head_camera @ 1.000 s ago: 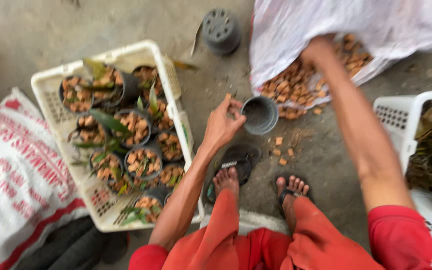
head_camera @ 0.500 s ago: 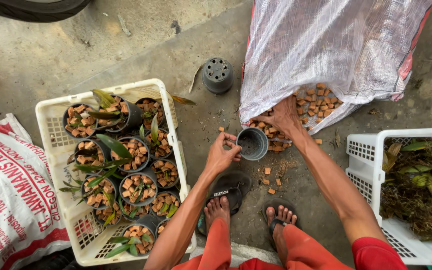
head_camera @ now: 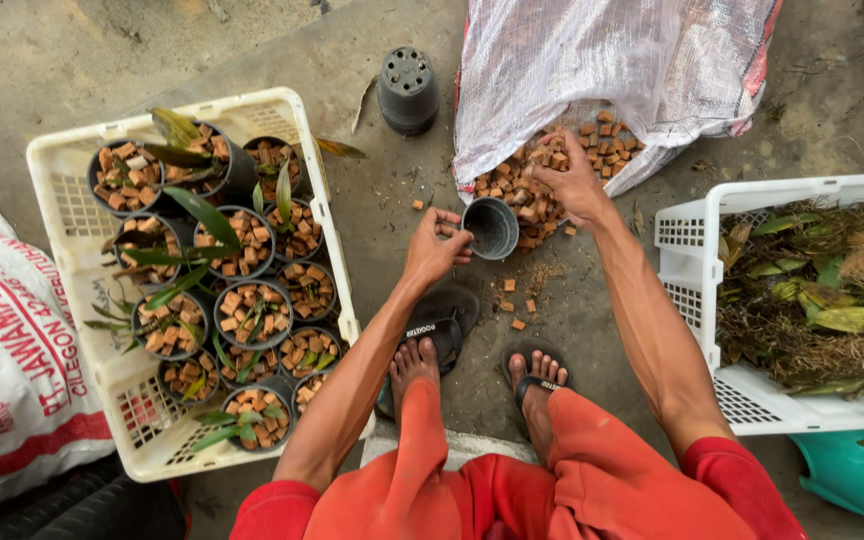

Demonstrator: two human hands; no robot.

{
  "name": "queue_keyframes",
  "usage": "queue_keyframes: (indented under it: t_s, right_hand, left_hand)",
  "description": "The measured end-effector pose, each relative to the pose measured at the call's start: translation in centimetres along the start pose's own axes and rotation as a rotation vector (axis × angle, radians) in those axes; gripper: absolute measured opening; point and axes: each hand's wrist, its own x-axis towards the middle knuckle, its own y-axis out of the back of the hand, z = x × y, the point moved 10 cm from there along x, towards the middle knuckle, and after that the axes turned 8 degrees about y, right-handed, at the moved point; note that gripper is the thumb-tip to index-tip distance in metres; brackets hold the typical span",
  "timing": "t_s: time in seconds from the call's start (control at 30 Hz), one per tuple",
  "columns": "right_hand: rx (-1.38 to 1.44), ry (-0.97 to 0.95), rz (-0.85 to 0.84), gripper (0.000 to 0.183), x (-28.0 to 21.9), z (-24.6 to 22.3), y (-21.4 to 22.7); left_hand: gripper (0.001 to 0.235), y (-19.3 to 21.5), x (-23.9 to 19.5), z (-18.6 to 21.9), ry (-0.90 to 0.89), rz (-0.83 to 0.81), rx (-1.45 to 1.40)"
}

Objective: The person sits on the floor and pots small plants into black plastic containers using broken terracotta pieces as a growing medium. They place the plant in the pot, add the terracotta pieces around the roots, and then place the finished pot into a white crate.

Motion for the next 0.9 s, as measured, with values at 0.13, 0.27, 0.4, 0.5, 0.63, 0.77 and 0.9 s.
queue_keyframes:
  t_s: [0.13,0.27,0.4,0.5,0.63,0.77,0.9]
  right_hand:
    - [0.369,-0.034,-0.151,0.045,-4.6,-0.5,-3.3]
    - [0.163,-0.052,-0.204,0.051,-6.3,0.4,-6.0]
    - [-0.254,0.074,-0.266,0.058,-7.2,-1.1,-7.3]
    - [-0.505,0.095,-0.228,0.05,-8.1,-2.3,-6.9]
    - [-0.801,0.478,-0.182,0.021,-9.5,-6.4,-8.9]
    - [-0.961,0.316,-0.291,0.027,-7.5,-4.4,-9.6]
    - [-0.768,0.458,-0.283,0.016,-3.1,-4.7,-11.6]
  left_hand:
    - [0.036,-1.5,-0.3,0.2,-0.019,-0.008,-0.022]
    - [0.034,-2.7,-1.0,0.8,-0.043,0.026,0.037]
    - [0.035,-3.3,-1.9,1.2,-0.075,0.022,0.107]
    - [0.034,-3.3,-2.1,1.4,-0.073,0.018,0.086]
    - [0.033,-2.6,-3.5,2.2,-0.105,0.032,0.09]
    - [0.031,-0.5,-6.2,3.6,-0.142,0.149,0.309]
    - [0.033,0.6,-8.4,4.0,-0.131,0.135,0.386]
